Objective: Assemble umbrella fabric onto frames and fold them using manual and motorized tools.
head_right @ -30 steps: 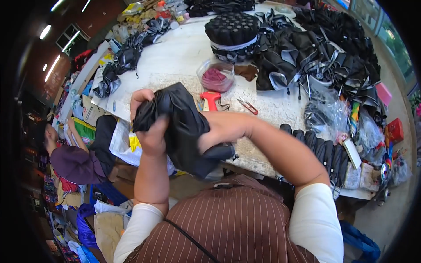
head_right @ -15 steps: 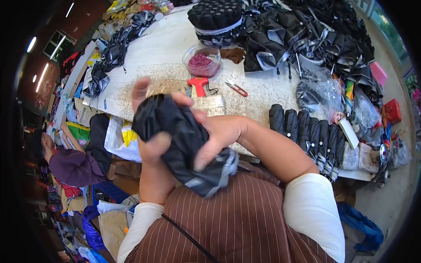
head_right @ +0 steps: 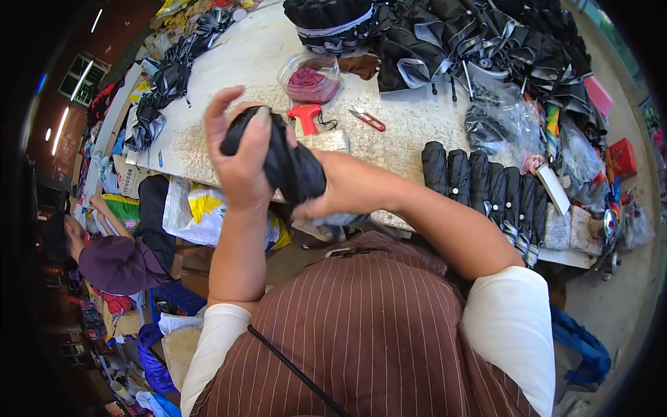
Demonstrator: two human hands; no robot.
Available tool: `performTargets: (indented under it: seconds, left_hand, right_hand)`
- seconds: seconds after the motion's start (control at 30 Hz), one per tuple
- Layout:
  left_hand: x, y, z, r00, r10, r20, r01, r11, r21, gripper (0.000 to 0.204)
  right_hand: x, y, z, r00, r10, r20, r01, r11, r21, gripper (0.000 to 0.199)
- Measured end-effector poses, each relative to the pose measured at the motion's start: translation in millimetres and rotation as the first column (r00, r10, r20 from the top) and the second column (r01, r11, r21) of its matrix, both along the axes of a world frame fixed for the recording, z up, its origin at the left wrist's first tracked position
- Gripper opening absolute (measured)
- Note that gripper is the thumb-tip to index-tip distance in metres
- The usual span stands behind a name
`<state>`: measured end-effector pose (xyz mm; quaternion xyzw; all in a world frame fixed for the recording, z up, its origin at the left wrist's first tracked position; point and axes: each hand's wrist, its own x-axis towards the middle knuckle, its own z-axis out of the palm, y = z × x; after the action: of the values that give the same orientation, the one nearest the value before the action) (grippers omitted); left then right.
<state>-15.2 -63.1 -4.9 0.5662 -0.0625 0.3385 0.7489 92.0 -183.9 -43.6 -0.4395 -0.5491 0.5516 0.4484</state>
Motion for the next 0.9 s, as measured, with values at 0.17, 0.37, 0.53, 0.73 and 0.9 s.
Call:
performTargets:
  seconds: [0.17, 0.37, 0.53, 0.73, 0.9]
  left_hand:
    - [18.6, 17.3, -49.2, 0.998, -0.057, 0.025, 0.061, 0.969, -0.239, 0.070]
    - [4.8, 22.5, -70.4, 0.932, -0.333, -0.144, 0.268, 0.899, -0.347, 0.065]
    - [-8.4, 36.1, -63.5, 0.935, -0.329, -0.132, 0.261, 0.892, -0.368, 0.058]
    - [-12.8, 31.4, -63.9, 0.960, -0.265, -0.087, 0.203, 0.879, -0.431, 0.055]
    - [-22.8, 44.0, -68.3, 0.988, -0.138, -0.073, 0.084, 0.863, -0.499, 0.053]
  right_hand:
    - [6.8, -2.8, -24.5, 0.866, -0.422, 0.269, 0.417, 0.905, 0.079, 0.035]
    - [20.6, -14.4, -35.5, 0.948, -0.254, 0.191, 0.260, 0.966, -0.008, 0.047]
    - [32.9, -37.6, -27.7, 0.879, -0.476, 0.015, 0.473, 0.876, 0.094, 0.066]
    - [-6.4, -36.5, -23.2, 0.642, -0.700, 0.313, 0.522, 0.698, 0.491, 0.025]
    - [-8.0, -68.1, -46.2, 0.588, -0.685, 0.430, 0.590, 0.727, 0.352, 0.008]
